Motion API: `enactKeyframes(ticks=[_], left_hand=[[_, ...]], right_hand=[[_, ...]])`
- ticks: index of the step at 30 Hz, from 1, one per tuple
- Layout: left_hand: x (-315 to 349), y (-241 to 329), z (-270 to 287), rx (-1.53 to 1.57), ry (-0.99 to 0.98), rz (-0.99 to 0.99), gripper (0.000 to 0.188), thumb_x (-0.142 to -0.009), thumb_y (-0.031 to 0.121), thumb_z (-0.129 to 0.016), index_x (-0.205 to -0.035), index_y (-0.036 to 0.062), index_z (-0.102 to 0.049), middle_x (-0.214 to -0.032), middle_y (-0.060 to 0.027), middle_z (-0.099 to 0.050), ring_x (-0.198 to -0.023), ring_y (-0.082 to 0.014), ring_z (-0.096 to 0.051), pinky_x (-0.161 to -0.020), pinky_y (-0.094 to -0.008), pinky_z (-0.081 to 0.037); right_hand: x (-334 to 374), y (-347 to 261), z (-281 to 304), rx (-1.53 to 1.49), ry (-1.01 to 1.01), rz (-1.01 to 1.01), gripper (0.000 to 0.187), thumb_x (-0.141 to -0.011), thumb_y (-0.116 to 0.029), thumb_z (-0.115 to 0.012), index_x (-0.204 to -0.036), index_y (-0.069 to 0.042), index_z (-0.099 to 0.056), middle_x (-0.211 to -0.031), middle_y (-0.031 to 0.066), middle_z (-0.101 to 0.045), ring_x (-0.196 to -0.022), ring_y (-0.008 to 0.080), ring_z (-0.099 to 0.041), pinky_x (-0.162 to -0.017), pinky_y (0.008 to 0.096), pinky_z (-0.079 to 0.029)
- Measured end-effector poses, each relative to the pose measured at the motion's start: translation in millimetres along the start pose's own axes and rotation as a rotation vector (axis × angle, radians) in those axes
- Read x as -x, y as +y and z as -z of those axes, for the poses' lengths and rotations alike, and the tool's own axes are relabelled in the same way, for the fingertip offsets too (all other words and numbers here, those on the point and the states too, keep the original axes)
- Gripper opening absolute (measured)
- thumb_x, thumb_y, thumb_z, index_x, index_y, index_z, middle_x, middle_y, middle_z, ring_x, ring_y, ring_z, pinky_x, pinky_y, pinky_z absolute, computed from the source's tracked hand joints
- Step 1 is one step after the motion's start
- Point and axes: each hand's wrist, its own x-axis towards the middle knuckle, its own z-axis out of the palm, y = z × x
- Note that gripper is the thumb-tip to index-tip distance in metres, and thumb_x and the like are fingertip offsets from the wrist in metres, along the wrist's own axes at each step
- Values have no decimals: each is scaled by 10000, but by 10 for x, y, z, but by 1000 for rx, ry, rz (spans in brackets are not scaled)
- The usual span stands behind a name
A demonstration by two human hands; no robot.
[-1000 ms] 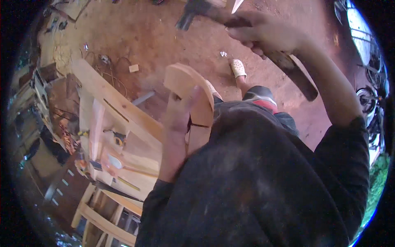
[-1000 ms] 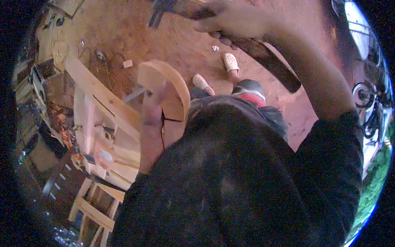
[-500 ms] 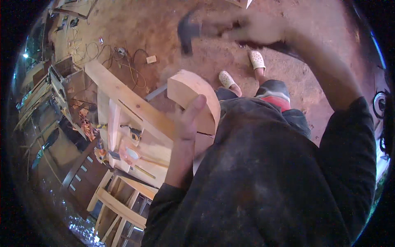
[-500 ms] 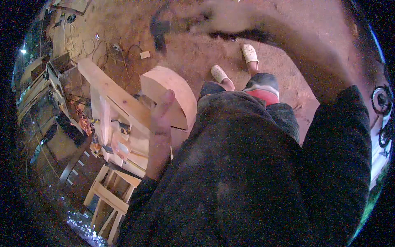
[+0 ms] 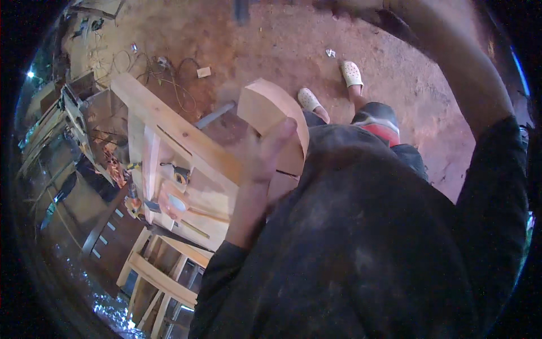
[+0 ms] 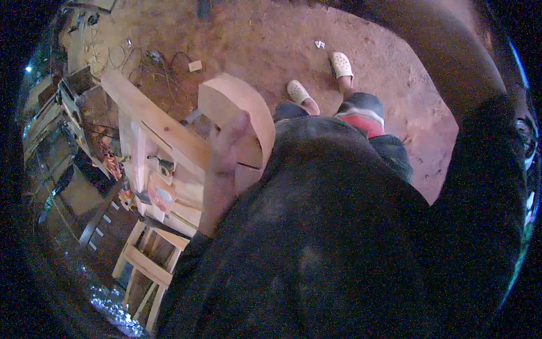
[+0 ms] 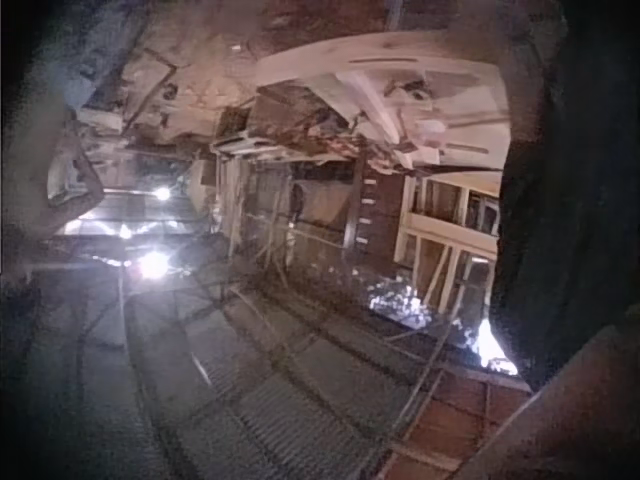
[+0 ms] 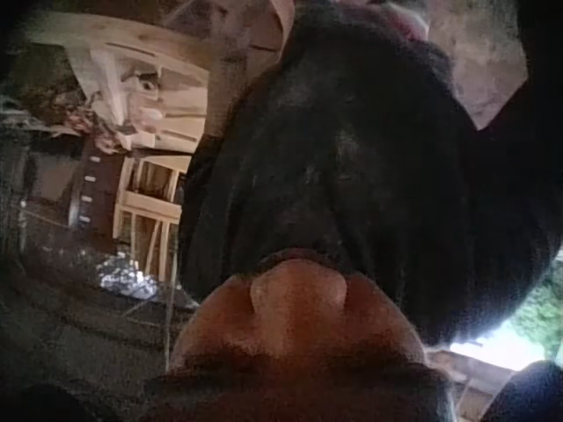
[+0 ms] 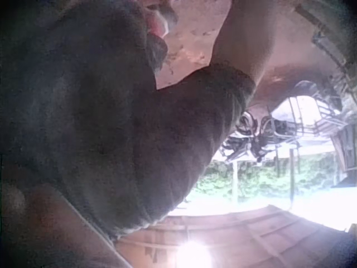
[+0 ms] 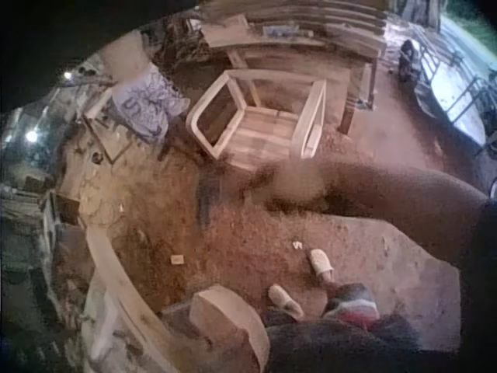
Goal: Assembling and sanding wooden furniture components using a hammer and sandpaper.
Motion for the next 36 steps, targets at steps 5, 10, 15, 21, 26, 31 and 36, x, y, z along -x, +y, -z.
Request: enactKeyframes(ticks=[5, 10, 15, 21, 26, 31, 36], left_hand=[[-8, 65, -37, 91, -100, -36, 493, -809, 212, -744, -1193, -13, -532, -1086, -84, -605, -986, -183, -599, -823, -316, -497], [78, 108, -90, 186, 15, 80, 527, -803, 179, -739, -1229, -14, -496, -1086, -95, -608, -973, -197, -609, -837, -322, -502], [39, 15, 58, 223, -47, 64, 600, -780, 180, -753, -1263, -22, -459, -1119, -108, -596, -1002, -212, -605, -859, -336, -501], [-89, -115, 242, 324, -253, 72, 630, -749, 169, -772, -1260, -22, -457, -1131, -112, -592, -1035, -211, -599, -881, -348, -499], [-128, -129, 258, 329, -411, -6, 595, -721, 100, -772, -1232, -13, -489, -1097, -100, -616, -1007, -195, -618, -846, -337, -516], [-125, -114, 293, 179, -431, -101, 544, -699, 59, -769, -1185, -13, -535, -1065, -95, -635, -958, -184, -636, -816, -326, -526], [-133, -107, 288, 193, -449, -46, 487, -697, 76, -771, -1131, -2, -565, -984, -82, -651, -881, -194, -655, -771, -326, -539]], right_hand=[[-30, -45, -100, -166, 345, -62, 460, -955, -286, -528, -1379, -118, -469, -746, 55, -587, -593, 129, -542, -551, 299, -477], [200, 37, -412, 104, -140, 124, 485, -961, -251, -533, -1407, -96, -424, -719, 34, -553, -574, 118, -521, -522, 283, -457], [437, -406, -329, -433, 57, -329, 544, -968, -208, -537, -1461, -87, -340, -700, 13, -521, -565, 104, -502, -495, 268, -435], [924, -1060, -525, -475, 204, -431, 613, -962, -190, -553, -1500, -116, -268, -761, 0, -535, -616, 88, -512, -530, 243, -439], [1138, -1140, -785, -483, 259, -657, 666, -936, -160, -602, -1506, -132, -258, -813, 2, -546, -644, 108, -532, -569, 247, -458], [1323, -1377, -1075, -643, 111, -532, 497, -893, -159, -564, -1370, -55, -467, -742, -1, -572, -542, 77, -507, -468, 226, -417], [1362, -1363, -637, -528, 656, -522, 287, -892, -163, -567, -1138, -17, -595, -743, 9, -605, -520, 90, -520, -447, 235, -414]])
